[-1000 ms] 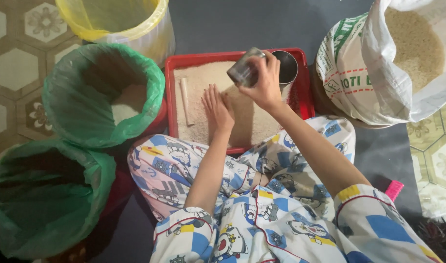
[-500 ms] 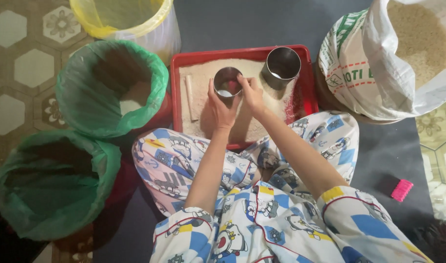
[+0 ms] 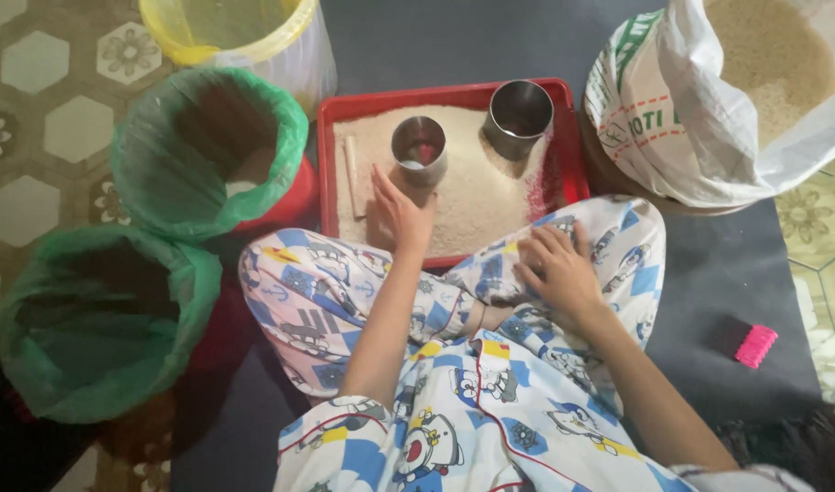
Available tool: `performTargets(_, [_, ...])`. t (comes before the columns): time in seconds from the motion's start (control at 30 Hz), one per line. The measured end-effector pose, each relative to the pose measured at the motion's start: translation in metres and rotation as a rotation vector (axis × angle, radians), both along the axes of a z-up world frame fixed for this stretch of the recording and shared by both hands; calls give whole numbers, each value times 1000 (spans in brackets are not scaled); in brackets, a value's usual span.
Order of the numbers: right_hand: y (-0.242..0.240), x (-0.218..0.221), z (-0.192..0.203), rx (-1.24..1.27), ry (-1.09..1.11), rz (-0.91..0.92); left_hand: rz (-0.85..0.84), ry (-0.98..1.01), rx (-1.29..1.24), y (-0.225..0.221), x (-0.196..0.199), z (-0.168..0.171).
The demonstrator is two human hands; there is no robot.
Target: Manually packaging grains from a tray into cups and bags using scooping and leveling tools.
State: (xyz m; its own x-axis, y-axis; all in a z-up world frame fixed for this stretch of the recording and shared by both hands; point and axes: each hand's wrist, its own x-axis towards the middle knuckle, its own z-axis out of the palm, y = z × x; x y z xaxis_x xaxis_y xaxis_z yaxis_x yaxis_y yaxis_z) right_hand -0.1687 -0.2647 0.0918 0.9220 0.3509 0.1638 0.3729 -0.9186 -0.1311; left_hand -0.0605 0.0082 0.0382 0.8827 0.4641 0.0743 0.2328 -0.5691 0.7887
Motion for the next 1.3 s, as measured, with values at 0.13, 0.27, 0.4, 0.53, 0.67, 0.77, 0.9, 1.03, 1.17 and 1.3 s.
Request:
performTargets(0.13, [-9, -47, 28, 52, -71, -63, 16, 90, 71, -6, -32, -18])
performTargets(0.27, [-4, -46, 41, 91, -118, -186, -120, -39, 76, -20, -62, -10])
performTargets(0.4, [9, -23, 25, 54, -112, -216, -363, 225, 53, -30, -73, -18])
performTargets(0.53, [29, 13, -19, 37, 15, -138, -411, 324, 71, -31, -56, -68])
performTargets(0.67, [69, 35, -41, -9, 206, 18, -515, 452, 48, -34, -55, -73])
performTargets(0.77, [93, 44, -45, -94, 341, 114, -562, 417, 107, -36, -57, -72])
performTargets(0.9, [105, 55, -54, -135, 437, 105, -605, 435, 137, -32, -57, -86])
performTargets(1.03, [108, 51, -41, -116, 409, 121, -631, 438, 193, -35, -64, -87])
performTargets(1.17, [113, 53, -27, -22, 472, 79, -595, 421, 175, -38, -63, -67])
performTargets(1.3, [112, 61, -32, 175, 605, 14, -510, 308, 216, -19, -55, -24])
